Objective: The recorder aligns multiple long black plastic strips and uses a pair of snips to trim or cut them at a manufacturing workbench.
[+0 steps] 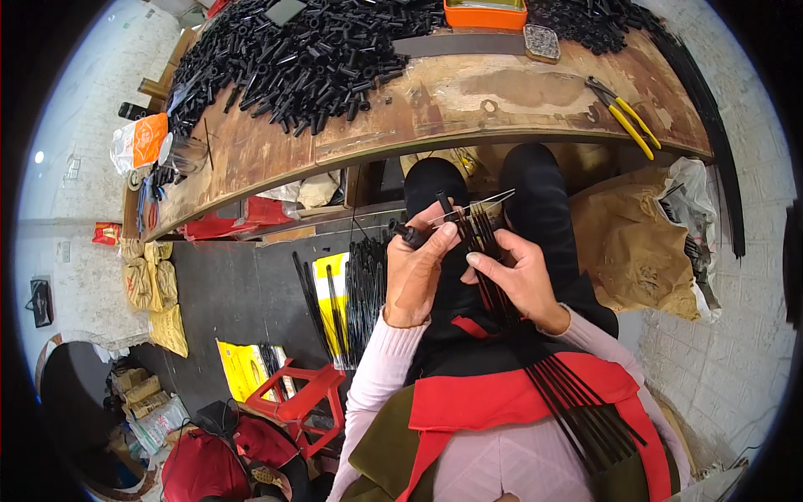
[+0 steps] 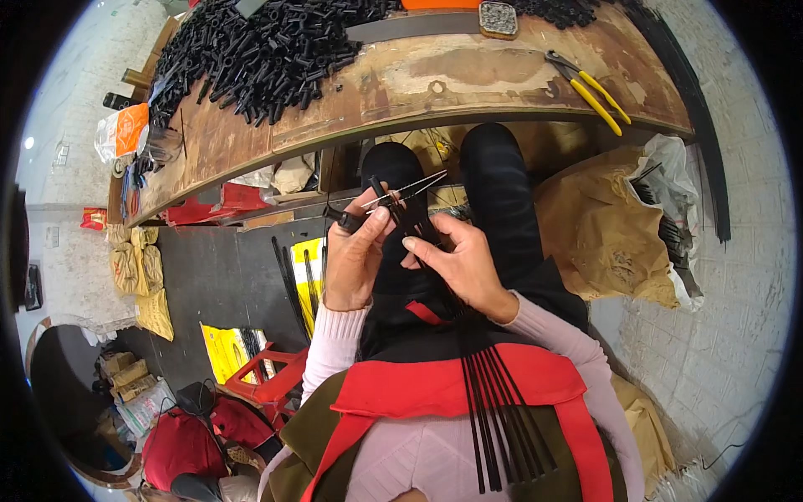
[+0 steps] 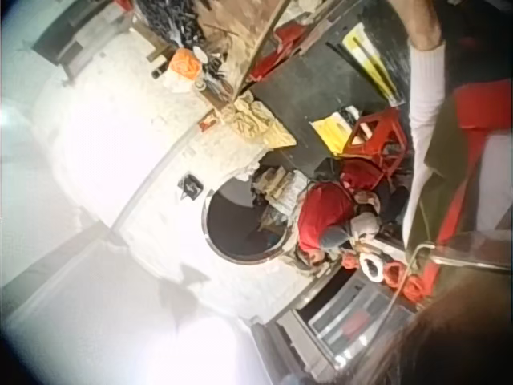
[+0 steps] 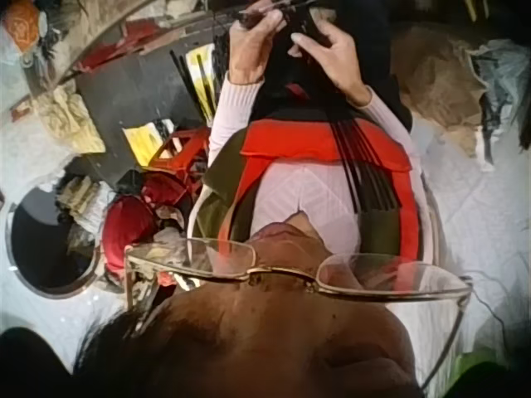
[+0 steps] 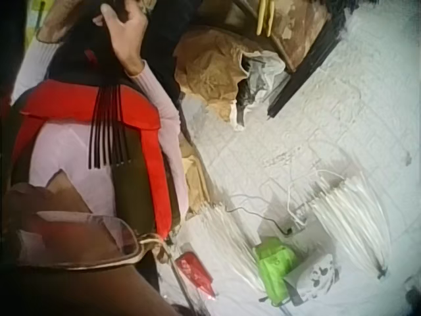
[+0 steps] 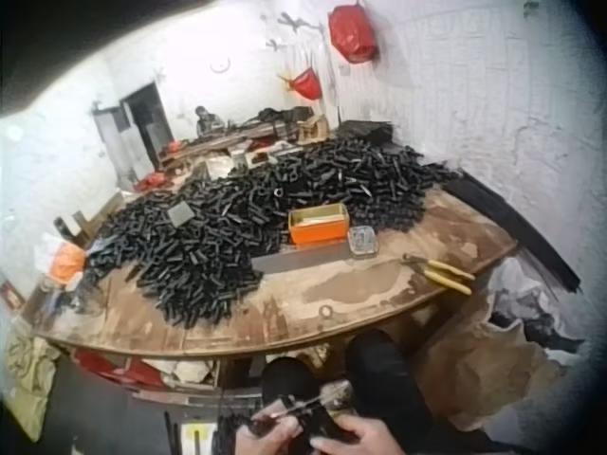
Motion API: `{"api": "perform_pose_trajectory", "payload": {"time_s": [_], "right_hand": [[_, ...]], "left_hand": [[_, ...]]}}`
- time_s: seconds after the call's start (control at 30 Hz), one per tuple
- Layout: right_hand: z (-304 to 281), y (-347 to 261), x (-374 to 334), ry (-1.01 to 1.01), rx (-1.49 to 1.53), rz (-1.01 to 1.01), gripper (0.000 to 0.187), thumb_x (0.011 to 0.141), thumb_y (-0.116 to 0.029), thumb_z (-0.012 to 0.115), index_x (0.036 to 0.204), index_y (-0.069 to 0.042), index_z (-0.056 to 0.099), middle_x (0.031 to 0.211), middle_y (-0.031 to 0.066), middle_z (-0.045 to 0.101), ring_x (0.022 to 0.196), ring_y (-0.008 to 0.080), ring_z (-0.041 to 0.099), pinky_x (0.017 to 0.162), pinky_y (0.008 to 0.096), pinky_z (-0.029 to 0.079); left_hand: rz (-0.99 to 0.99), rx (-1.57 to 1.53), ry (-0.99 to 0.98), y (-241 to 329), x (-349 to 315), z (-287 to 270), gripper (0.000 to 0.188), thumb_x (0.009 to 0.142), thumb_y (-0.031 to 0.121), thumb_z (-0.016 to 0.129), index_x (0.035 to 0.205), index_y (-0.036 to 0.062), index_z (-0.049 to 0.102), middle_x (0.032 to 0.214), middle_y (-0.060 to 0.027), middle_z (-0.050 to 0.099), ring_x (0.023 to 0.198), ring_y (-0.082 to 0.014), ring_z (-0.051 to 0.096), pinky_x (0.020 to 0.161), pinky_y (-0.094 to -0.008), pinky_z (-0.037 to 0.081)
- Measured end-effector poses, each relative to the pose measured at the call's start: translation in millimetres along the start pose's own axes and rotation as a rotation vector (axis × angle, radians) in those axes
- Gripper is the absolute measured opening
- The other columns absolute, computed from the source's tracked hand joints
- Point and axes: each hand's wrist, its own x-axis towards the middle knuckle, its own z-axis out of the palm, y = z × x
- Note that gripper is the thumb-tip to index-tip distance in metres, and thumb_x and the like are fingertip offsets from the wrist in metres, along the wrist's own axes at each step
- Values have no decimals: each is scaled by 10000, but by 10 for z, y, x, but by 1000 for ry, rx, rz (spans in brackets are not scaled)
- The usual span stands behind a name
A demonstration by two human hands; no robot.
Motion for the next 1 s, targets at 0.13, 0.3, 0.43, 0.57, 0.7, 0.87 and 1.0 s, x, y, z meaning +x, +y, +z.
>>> {"api": "perform_pose_trajectory", "payload": {"time_s": [0.13, 0.3, 0.43, 0.57, 0.7, 0.87, 1.0], "right_hand": [[-39, -79, 94, -27, 13, -62, 193, 940, -86, 644, 1091, 29, 611, 946, 85, 676, 787, 153, 686, 712, 257, 551], [-46, -105, 93, -19, 17, 29, 202, 952, -104, 629, 1105, 26, 608, 941, 86, 678, 817, 166, 694, 708, 262, 552], [-111, -149, 137, -89, 43, 101, 213, 960, -130, 626, 1097, 32, 611, 931, 80, 674, 786, 159, 684, 709, 260, 543], [-137, -109, 156, -127, 39, 57, 218, 958, -130, 628, 1098, 35, 609, 926, 78, 670, 777, 152, 675, 712, 253, 532], [-142, -94, 172, -107, 35, 44, 213, 957, -133, 630, 1089, 33, 612, 929, 77, 667, 783, 148, 671, 717, 250, 528], [-175, -95, 180, -134, 34, 39, 219, 960, -126, 623, 1111, 32, 614, 949, 81, 667, 787, 156, 673, 728, 262, 539], [-217, -98, 214, -196, 216, 181, 236, 969, -103, 597, 1156, 40, 593, 985, 92, 661, 831, 166, 669, 773, 295, 563]], "left_hand": [[9, -42, -7, -34, 21, 1, 367, 906, 16, 669, 1261, -23, 590, 1161, -106, 664, 1026, -164, 646, 897, -290, 530], [-19, -69, -44, -2, 26, 14, 355, 923, 44, 657, 1267, -12, 589, 1168, -107, 667, 1025, -165, 651, 909, -284, 525], [-51, -94, -114, 30, 33, 7, 336, 940, 70, 642, 1266, 1, 596, 1180, -109, 668, 1047, -159, 647, 921, -276, 518], [-67, -84, -116, 0, 50, -25, 391, 942, 82, 644, 1316, 11, 557, 1208, -113, 658, 1067, -163, 643, 927, -278, 516], [-152, -173, -103, -105, 95, -128, 381, 949, 116, 647, 1306, 35, 540, 1190, -89, 658, 1045, -156, 640, 929, -285, 515], [-182, -76, -166, -112, 115, -162, 396, 997, 272, 574, 1284, 3, 538, 1269, -95, 616, 998, -106, 618, 806, -212, 515], [-194, -48, -222, -77, 118, -131, 415, 1004, 285, 560, 1298, -5, 524, 1279, -104, 605, 914, -104, 614, 738, -230, 520]]}}
